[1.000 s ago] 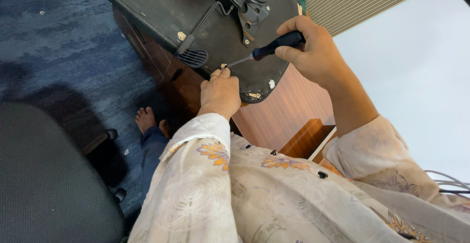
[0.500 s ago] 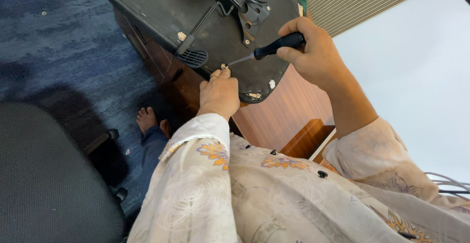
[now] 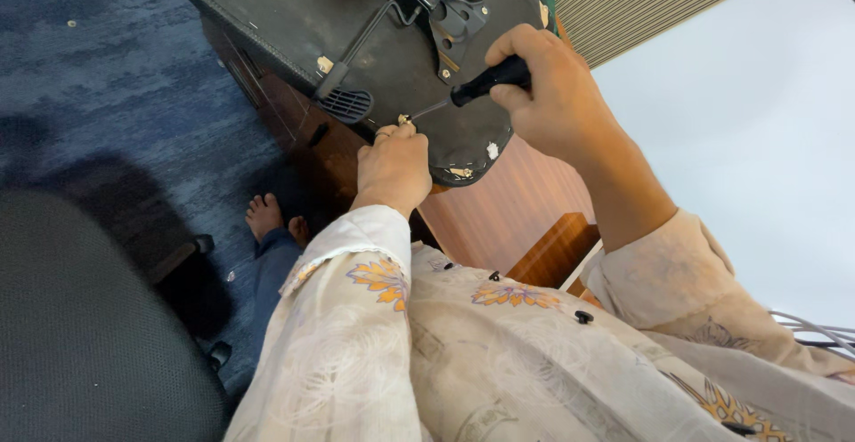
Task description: The person uses a screwdriver to loosen and remove screws from the underside of an overturned office chair. They work on multiple fasteners around the central mounting plate while the chair remains upside down.
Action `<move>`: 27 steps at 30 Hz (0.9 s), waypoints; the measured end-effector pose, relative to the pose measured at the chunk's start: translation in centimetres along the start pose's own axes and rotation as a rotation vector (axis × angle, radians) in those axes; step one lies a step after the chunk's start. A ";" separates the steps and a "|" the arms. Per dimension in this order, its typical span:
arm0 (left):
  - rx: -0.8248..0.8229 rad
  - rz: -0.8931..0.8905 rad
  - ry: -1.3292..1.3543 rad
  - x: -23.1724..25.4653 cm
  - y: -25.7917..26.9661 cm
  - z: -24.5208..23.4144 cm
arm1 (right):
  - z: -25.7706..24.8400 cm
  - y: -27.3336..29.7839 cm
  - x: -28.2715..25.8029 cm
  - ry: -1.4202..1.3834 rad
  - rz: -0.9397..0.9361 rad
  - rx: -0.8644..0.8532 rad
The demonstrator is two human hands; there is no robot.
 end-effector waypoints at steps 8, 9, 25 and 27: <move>-0.002 -0.047 0.065 -0.3 -0.5 -0.8 | 0.2 -0.6 -2.9 0.079 0.051 -0.006; 0.001 -0.052 0.082 -0.3 -0.6 -1.0 | 0.1 -0.7 -3.0 0.090 0.039 -0.011; 0.090 -0.132 0.244 -1.3 -3.6 -1.6 | -0.3 -0.5 -3.0 -0.036 -0.232 0.018; 0.079 -0.129 0.223 -1.3 -3.6 -1.8 | 0.1 -0.8 -2.9 0.046 -0.116 0.020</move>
Point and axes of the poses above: each hand's wrist, its own y-axis away from the middle knuckle, its own z-axis out of the palm, x = y × z, the point moved 4 cm from there along -y, towards the middle knuckle, and after that the axes turned 12 degrees about -x, right-handed, at the moved point
